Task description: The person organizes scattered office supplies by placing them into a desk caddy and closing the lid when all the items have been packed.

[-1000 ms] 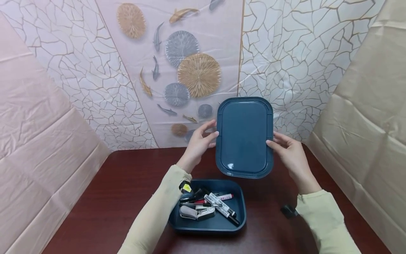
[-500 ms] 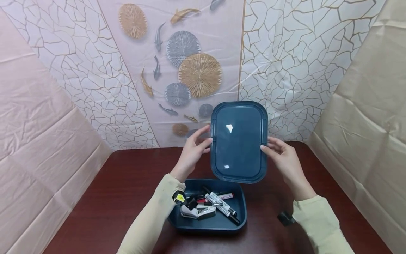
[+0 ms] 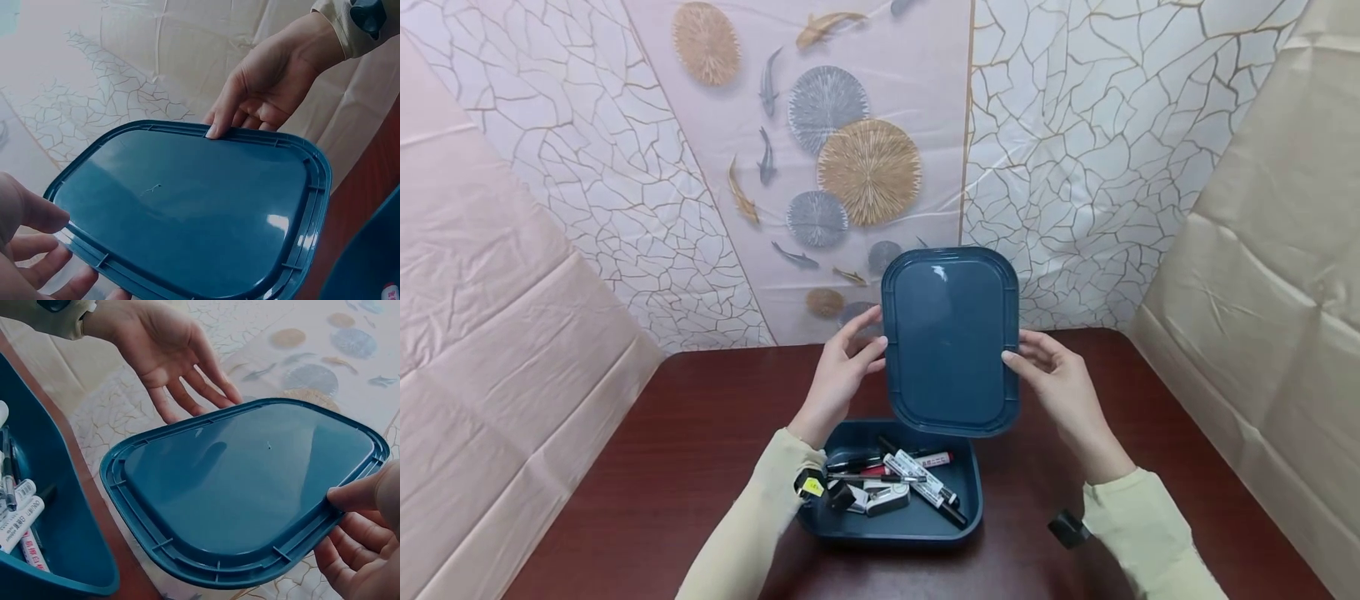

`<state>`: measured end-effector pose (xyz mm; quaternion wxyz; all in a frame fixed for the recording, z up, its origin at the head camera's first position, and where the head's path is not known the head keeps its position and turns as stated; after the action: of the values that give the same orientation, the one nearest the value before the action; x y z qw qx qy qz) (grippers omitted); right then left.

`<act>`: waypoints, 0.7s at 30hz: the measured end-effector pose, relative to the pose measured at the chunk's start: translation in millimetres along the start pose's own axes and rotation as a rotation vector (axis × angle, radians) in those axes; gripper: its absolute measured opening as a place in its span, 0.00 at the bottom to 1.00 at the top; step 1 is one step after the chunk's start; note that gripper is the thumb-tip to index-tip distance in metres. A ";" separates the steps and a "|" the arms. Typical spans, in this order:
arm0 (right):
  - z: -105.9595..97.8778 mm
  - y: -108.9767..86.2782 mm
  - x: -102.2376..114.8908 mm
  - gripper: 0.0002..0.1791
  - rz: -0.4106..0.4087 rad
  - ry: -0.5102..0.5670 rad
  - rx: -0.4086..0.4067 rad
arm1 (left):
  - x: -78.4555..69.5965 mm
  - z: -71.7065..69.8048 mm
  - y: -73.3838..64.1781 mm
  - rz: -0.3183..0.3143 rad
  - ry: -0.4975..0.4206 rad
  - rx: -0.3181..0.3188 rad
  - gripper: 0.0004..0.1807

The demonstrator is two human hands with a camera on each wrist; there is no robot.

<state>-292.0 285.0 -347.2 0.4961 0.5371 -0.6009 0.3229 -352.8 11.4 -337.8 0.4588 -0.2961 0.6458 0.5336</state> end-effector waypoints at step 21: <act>15.2 -0.3 -13.1 0.31 0.020 0.022 0.035 | 7.9 -13.2 -16.5 0.005 -0.033 -0.012 0.23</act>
<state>-296.4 275.2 -364.2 0.4901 0.5362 -0.5948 0.3442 -345.3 -4.6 -351.8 0.4662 -0.2886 0.6356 0.5435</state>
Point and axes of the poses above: each hand's wrist, its own y-axis towards the middle knuckle, its own z-axis out of the palm, x = y × z, the point moved 10 cm from there along y, towards the middle knuckle, and after that the axes turned 8 degrees about z, right-handed, at the moved point
